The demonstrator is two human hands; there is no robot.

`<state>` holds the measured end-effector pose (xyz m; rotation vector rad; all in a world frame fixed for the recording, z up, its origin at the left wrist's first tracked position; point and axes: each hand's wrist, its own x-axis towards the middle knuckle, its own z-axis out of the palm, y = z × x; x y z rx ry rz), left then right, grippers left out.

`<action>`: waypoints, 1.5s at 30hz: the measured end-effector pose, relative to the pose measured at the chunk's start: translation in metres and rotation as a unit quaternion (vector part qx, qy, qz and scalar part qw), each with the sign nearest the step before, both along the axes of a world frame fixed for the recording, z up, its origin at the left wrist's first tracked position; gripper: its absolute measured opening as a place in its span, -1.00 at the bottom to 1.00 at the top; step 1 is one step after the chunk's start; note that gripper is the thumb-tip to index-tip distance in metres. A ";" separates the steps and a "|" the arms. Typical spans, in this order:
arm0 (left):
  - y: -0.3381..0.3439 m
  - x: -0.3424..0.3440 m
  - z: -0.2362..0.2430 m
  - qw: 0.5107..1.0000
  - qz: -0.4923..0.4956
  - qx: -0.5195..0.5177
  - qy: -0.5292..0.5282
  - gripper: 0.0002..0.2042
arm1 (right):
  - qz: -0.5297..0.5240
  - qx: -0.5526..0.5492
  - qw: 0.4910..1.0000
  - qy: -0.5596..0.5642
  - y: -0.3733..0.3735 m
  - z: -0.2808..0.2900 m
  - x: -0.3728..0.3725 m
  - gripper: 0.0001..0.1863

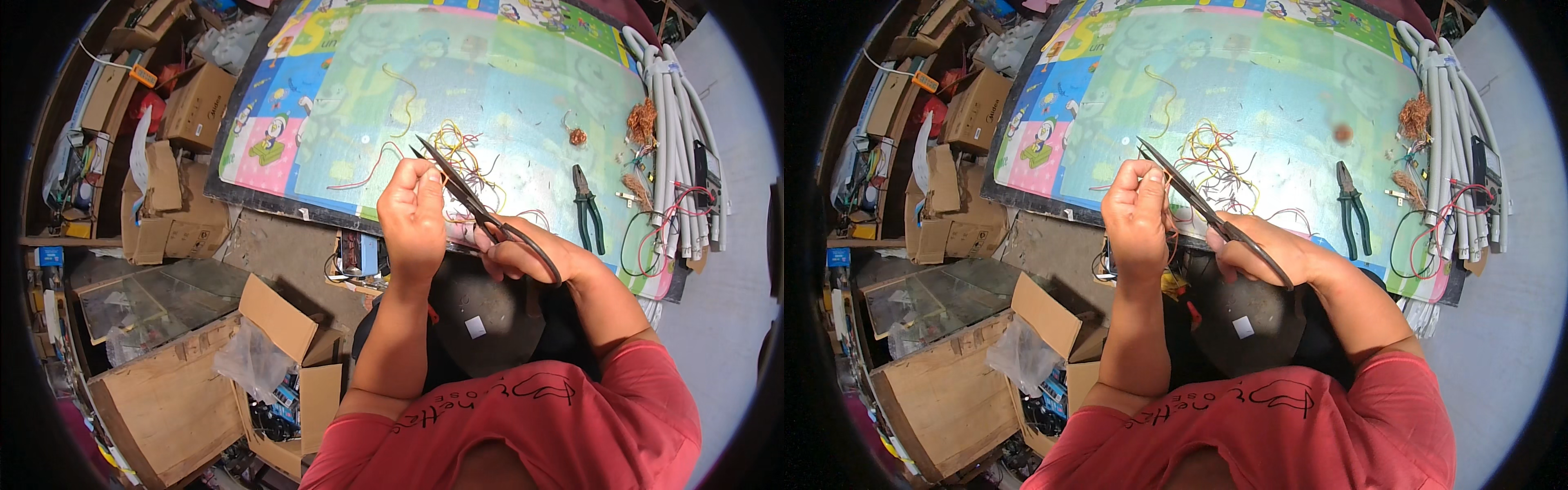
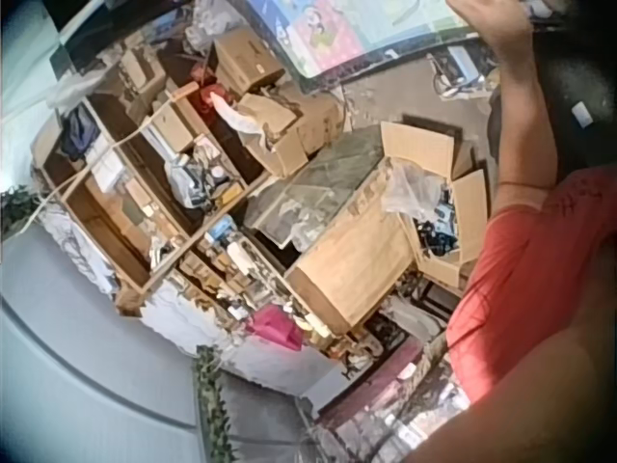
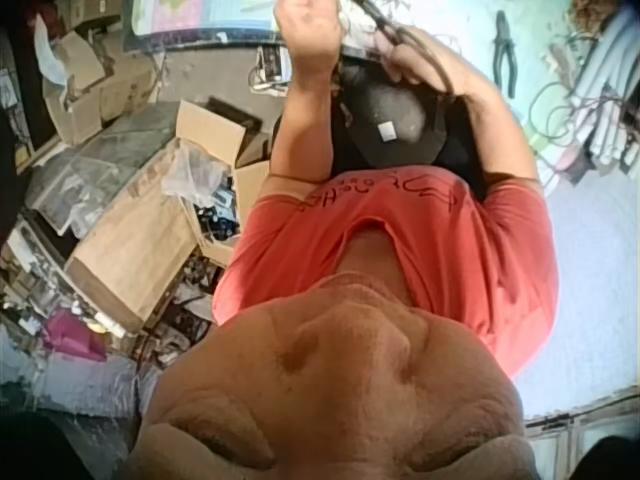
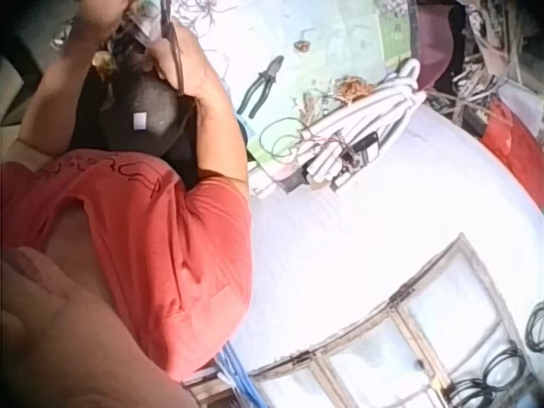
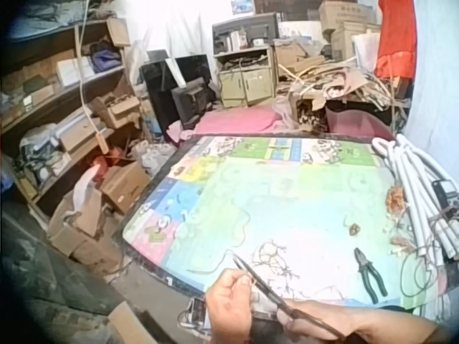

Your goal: The person strips insulation from multiple colored wires, twists the exposed strands, and cuts them to length using pliers and scissors. The person handles several wire segments one at a time on a cluttered work surface.

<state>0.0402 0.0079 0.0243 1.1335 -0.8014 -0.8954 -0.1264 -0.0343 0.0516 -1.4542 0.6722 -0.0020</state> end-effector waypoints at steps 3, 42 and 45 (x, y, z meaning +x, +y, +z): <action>-0.001 0.002 -0.001 1.000 -0.010 -0.005 -0.013 -0.85 | -0.002 0.017 1.000 -0.026 -0.001 -0.004 -0.004 -0.72; 0.002 -0.015 0.005 0.997 -0.029 0.036 0.070 -0.91 | -0.155 -0.486 0.858 0.055 0.004 -0.026 0.001 -0.68; 0.002 -0.016 0.001 0.997 -0.026 0.033 0.071 -0.91 | -0.150 -0.481 0.862 0.052 0.002 -0.025 -0.001 -0.67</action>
